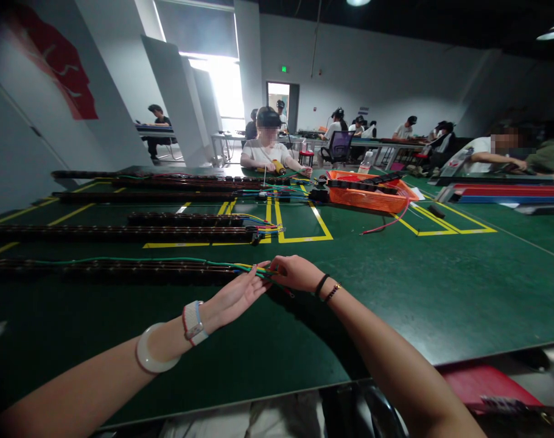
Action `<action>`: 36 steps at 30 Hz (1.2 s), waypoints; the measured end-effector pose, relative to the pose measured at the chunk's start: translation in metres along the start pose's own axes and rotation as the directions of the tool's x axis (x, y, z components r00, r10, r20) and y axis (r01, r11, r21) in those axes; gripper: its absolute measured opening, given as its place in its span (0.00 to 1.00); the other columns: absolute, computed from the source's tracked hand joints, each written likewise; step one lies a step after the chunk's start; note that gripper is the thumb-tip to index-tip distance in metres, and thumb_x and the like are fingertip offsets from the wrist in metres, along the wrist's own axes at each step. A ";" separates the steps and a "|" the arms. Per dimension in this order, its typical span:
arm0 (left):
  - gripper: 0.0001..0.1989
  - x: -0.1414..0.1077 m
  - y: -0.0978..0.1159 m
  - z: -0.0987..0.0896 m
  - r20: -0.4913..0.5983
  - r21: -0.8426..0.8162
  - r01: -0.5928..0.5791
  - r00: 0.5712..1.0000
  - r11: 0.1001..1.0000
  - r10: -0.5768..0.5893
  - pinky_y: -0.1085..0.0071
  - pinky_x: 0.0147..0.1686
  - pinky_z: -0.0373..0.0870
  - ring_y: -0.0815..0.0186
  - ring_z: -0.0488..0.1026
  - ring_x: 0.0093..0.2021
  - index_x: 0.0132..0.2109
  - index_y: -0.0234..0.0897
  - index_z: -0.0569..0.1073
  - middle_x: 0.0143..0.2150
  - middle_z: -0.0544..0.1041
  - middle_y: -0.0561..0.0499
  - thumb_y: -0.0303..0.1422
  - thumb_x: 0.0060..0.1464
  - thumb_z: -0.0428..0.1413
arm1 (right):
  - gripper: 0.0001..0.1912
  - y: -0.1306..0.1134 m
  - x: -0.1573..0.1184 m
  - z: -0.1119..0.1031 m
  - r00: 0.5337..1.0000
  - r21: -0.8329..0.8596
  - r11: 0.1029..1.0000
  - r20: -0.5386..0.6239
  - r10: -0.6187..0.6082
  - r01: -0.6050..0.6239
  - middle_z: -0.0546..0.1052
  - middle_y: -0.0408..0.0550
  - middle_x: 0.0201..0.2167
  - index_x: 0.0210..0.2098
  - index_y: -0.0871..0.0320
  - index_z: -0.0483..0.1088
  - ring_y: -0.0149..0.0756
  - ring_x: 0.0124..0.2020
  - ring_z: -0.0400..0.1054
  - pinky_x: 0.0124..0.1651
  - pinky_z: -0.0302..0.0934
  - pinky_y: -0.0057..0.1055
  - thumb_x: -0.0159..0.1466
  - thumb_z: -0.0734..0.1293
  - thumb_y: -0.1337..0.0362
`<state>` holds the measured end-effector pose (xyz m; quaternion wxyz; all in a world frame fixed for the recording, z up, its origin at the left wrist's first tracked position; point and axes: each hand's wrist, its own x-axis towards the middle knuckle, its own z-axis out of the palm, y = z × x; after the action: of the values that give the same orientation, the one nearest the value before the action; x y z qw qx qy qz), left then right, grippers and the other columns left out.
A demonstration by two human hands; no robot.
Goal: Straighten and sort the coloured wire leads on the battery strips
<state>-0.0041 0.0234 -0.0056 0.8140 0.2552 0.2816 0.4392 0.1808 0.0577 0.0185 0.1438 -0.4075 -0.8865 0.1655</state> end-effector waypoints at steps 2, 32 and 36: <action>0.11 -0.001 0.001 0.001 -0.002 0.008 0.001 1.000 1.000 -0.001 0.64 0.58 0.60 0.64 0.68 0.55 0.48 0.36 0.71 0.52 0.72 0.44 0.29 0.60 0.49 | 0.08 -0.002 0.000 0.001 0.999 -0.039 0.999 -0.027 -0.028 0.027 0.73 0.43 0.27 0.40 0.61 0.68 0.26 0.23 0.63 0.27 0.49 0.22 0.63 0.64 0.62; 0.09 -0.002 -0.003 0.007 -0.029 0.001 -0.079 0.996 0.997 0.079 0.67 0.50 0.68 0.65 0.74 0.41 0.39 0.29 0.74 0.40 0.77 0.43 0.32 0.58 0.52 | 0.10 -0.028 0.001 0.014 0.986 -0.473 0.878 -0.094 -0.140 0.079 0.74 0.49 0.35 0.45 0.58 0.69 0.35 0.36 0.66 0.41 0.55 0.31 0.65 0.61 0.68; 0.09 -0.002 -0.003 0.005 -0.012 0.002 -0.085 0.996 0.996 0.085 0.64 0.55 0.65 0.64 0.73 0.44 0.39 0.29 0.74 0.41 0.77 0.43 0.29 0.59 0.50 | 0.10 -0.020 0.000 0.009 0.981 -0.364 0.931 -0.166 -0.101 0.034 0.76 0.47 0.34 0.46 0.56 0.68 0.33 0.37 0.69 0.41 0.56 0.28 0.66 0.61 0.66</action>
<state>0.0004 0.0196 -0.0036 0.7927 0.2650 0.2755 0.4749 0.1633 0.0440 0.0186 0.1530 -0.4095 -0.8984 -0.0423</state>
